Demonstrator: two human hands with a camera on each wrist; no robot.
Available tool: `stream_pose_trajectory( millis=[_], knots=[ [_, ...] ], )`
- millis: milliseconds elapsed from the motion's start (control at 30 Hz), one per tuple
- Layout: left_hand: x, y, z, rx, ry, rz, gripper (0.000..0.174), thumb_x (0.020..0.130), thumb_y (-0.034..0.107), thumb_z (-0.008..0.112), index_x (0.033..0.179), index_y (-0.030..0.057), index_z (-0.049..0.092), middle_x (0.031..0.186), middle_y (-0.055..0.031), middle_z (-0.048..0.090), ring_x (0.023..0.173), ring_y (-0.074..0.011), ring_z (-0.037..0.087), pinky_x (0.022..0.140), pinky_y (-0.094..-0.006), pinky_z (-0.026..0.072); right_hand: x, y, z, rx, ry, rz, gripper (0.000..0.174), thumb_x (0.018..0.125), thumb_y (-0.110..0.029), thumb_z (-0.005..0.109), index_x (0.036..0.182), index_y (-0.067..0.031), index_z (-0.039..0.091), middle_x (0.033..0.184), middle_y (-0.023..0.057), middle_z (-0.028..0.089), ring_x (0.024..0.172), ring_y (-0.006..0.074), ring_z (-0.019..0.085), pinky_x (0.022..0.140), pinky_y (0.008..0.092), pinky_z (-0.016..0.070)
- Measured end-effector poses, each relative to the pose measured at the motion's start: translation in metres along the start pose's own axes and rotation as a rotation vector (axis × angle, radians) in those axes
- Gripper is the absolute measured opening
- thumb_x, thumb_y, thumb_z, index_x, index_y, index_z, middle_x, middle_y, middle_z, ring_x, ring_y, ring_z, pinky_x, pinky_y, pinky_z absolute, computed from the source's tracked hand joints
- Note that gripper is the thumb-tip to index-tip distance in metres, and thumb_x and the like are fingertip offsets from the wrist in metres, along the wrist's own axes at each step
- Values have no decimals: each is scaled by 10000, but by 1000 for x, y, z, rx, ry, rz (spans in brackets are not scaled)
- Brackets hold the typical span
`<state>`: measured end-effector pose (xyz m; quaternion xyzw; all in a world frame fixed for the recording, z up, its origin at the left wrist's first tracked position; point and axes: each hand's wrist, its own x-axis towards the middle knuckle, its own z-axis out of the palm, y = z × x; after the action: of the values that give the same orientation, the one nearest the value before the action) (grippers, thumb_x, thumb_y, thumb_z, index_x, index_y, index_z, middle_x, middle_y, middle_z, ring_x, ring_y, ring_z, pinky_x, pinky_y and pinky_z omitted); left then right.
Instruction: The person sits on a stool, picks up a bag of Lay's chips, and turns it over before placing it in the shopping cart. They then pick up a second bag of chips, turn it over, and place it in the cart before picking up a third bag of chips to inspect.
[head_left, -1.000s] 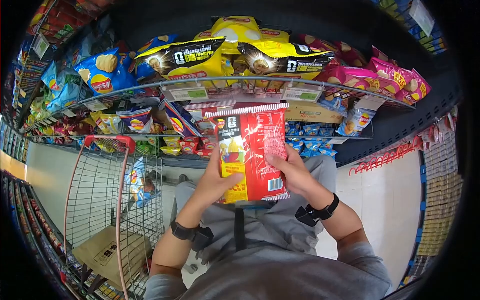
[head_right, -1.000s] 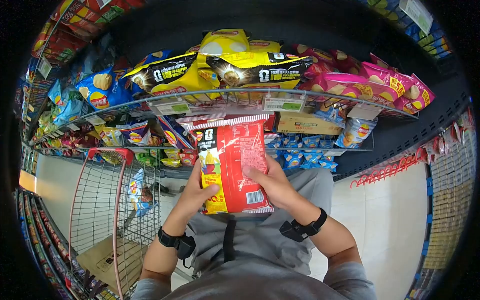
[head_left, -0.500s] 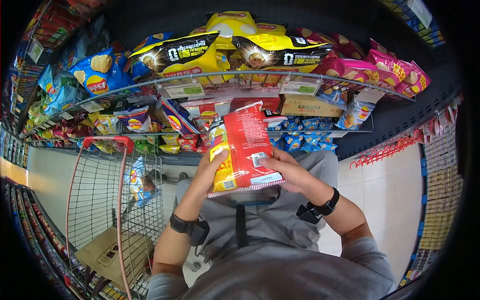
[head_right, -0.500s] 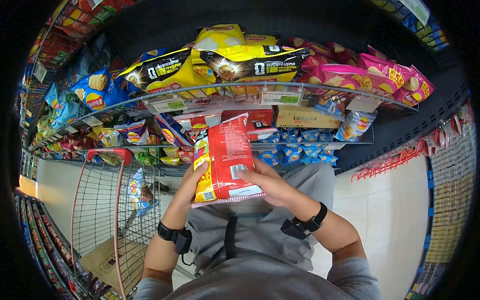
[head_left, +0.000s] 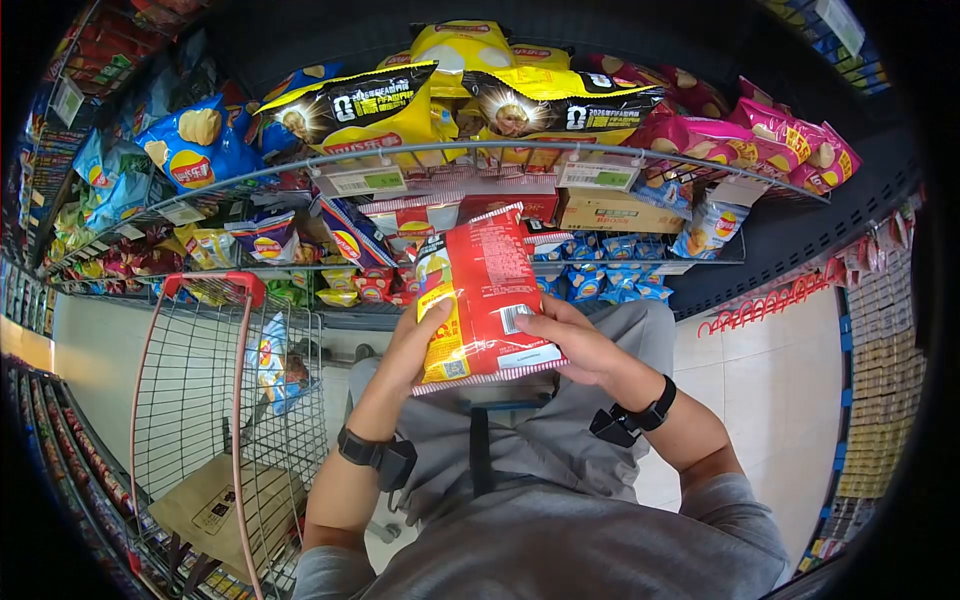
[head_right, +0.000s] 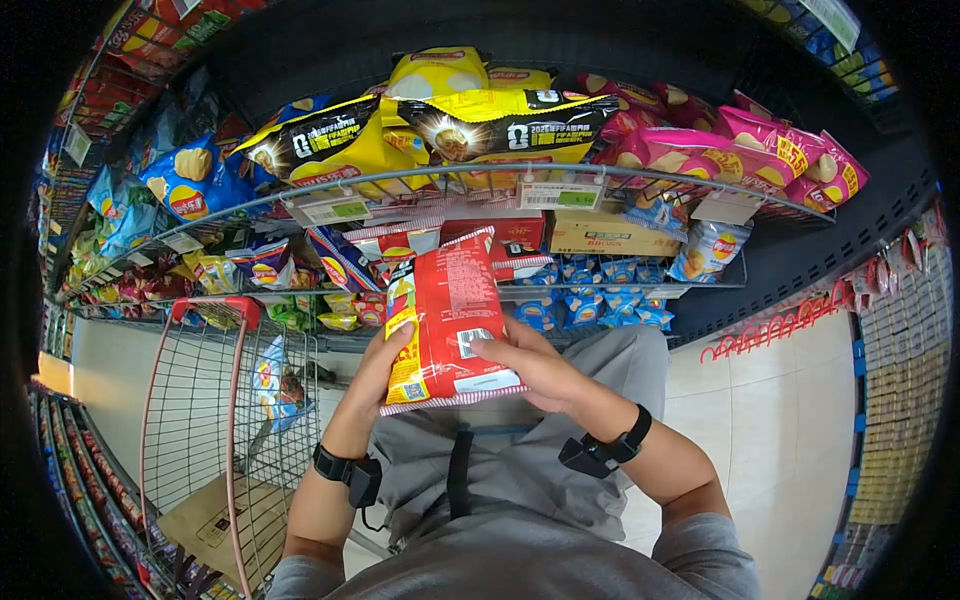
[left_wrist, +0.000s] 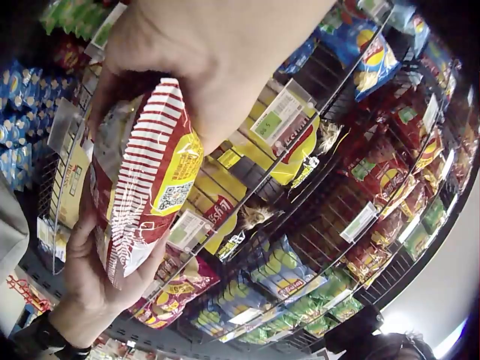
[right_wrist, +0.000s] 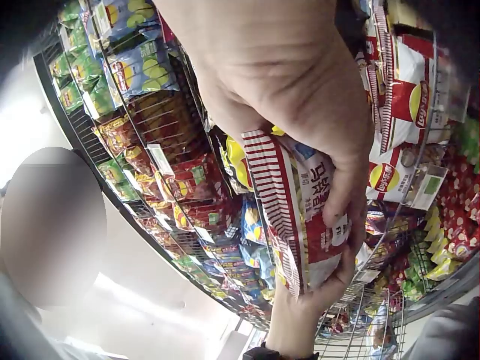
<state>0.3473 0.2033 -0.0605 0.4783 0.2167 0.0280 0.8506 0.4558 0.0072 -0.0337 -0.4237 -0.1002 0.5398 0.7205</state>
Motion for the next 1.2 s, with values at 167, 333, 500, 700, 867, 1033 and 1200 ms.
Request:
stream_pose_trajectory(
  millis=[167, 333, 500, 700, 867, 1033, 1200],
  knots=[
    [-3, 5, 5, 21, 23, -9, 493, 926, 258, 577, 1298, -22, 413, 1174, -135, 587, 1004, -180, 621, 833, -307, 513, 0, -2, 2, -5, -11, -19, 473, 916, -138, 582, 1322, -17, 371, 1253, 116, 538, 1098, 171, 571, 932, 321, 478],
    [-2, 4, 5, 28, 19, -4, 492, 926, 255, 574, 1295, -26, 412, 1176, -134, 588, 993, -178, 628, 823, -305, 519, 1, 3, -1, 17, 19, -15, 481, 913, -150, 585, 1320, -16, 366, 1253, 123, 538, 1092, 174, 576, 929, 324, 481],
    [1, 0, 1, 18, 7, -3, 488, 926, 255, 576, 1291, -26, 415, 1172, -134, 590, 994, -180, 628, 818, -308, 522, 2, 3, -1, 30, 15, -24, 482, 911, -156, 587, 1314, -14, 365, 1247, 131, 542, 1091, 176, 578, 923, 325, 485],
    [0, 2, 3, -6, 4, -12, 498, 926, 245, 577, 1308, -16, 392, 1190, -134, 578, 1005, -188, 623, 822, -313, 523, 2, 1, 0, 91, 18, -22, 491, 905, -146, 592, 1318, -10, 365, 1246, 130, 545, 1081, 176, 583, 924, 323, 484],
    [-9, 1, 0, 16, -3, 36, 552, 931, 257, 572, 1355, -1, 332, 1246, -130, 538, 1086, -186, 577, 863, -318, 498, 6, -4, 5, 37, 4, -103, 524, 877, -107, 616, 1328, -17, 364, 1253, 120, 538, 1109, 165, 558, 939, 321, 467],
    [-55, 37, -16, 633, 375, 549, 621, 822, 52, 639, 1366, 41, 339, 1175, -76, 494, 969, -144, 543, 781, -258, 473, 35, -6, 49, -441, -74, -343, 628, 803, -58, 671, 1336, -10, 342, 1258, 116, 509, 1132, 175, 529, 973, 306, 419],
    [-124, 84, -26, 528, 363, 553, 716, 809, 147, 698, 1392, 43, 296, 1192, -108, 482, 1038, -175, 539, 794, -278, 503, 61, 14, 133, -821, -314, -577, 788, 750, -132, 710, 1394, 4, 277, 1353, 186, 396, 1289, 261, 382, 1068, 360, 309]
  ],
)
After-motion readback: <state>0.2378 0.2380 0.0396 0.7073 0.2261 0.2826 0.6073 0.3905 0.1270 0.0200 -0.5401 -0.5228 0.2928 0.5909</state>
